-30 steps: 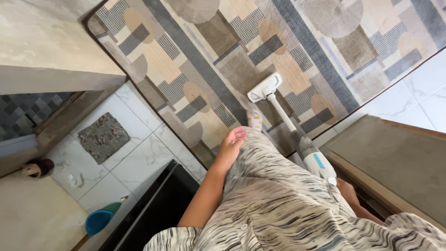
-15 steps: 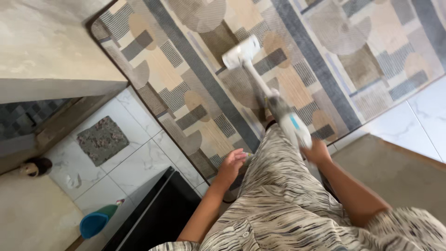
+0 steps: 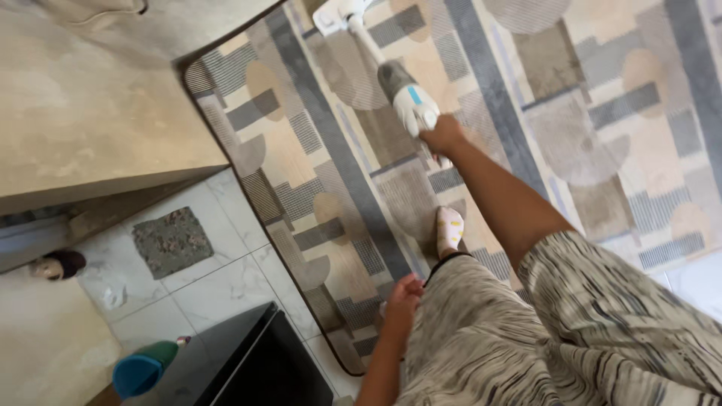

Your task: The person vacuums a patterned rug and a dark green rug on a tiled floor using a cordless vacuum cleaner.

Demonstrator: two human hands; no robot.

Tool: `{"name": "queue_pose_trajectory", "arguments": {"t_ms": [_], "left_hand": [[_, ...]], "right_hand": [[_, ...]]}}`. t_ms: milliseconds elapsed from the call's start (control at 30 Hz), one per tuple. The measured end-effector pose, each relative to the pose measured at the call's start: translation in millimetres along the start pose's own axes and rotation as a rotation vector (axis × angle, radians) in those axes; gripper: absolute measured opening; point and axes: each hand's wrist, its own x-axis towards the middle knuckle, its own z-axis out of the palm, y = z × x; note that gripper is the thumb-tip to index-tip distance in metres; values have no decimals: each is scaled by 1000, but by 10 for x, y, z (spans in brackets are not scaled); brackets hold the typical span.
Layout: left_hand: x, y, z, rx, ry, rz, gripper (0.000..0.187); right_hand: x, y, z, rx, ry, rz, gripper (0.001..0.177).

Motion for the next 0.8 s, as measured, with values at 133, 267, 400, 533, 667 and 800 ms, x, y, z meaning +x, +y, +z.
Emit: {"name": "queue_pose_trajectory", "arguments": {"t_ms": [133, 267, 400, 533, 667, 800], "left_hand": [[-52, 256, 374, 38, 125, -118, 52], [-2, 40, 381, -70, 76, 14, 57], [55, -281, 176, 1, 63, 52, 54], [183, -190, 175, 46, -26, 133, 52], [146, -154, 439, 114, -121, 140, 46], [37, -156, 849, 310, -240, 117, 58]], "right_hand": [[429, -662, 10, 129, -4, 25, 37], [514, -860, -30, 309, -47, 96, 33], [512, -145, -174, 262, 74, -17, 35], [-15, 1291, -399, -257, 38, -107, 58], [-1697, 2773, -610, -225, -151, 170, 58], [-3872, 3851, -730, -164, -110, 387, 63]]}}
